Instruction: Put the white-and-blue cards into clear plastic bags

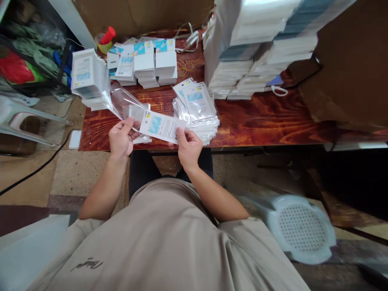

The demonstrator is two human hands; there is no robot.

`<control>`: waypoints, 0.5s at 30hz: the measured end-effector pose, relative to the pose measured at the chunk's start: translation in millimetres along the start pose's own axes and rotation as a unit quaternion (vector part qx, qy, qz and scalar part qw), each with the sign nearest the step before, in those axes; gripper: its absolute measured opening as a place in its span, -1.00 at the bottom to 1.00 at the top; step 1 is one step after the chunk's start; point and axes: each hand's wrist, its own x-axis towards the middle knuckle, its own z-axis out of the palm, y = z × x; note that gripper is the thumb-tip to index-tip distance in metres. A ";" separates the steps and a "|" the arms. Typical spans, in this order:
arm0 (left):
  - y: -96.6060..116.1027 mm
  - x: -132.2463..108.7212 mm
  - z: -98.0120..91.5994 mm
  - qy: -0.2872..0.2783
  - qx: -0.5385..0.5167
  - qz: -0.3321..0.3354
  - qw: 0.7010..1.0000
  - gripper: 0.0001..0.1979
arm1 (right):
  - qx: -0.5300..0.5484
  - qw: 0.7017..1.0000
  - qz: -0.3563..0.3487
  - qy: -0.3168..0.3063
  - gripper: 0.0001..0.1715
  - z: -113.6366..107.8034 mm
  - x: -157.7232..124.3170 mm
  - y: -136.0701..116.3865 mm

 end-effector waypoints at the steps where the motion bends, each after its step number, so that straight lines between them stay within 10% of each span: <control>1: -1.1 -3.6 0.7 -0.010 0.001 -0.002 1.000 -0.56 | 0.008 1.000 -0.002 -0.002 -0.45 2.5 0.7 0.4; 10: 10.0 -18.0 -9.6 -0.079 -0.017 -0.017 0.997 -0.54 | -0.065 0.947 0.002 -0.314 -0.47 -9.7 -4.3 -9.5; 15: 0.1 -47.4 -1.1 -0.129 0.004 -0.065 0.989 -0.50 | -0.011 0.970 -0.039 -0.240 -0.14 5.3 -5.9 -8.0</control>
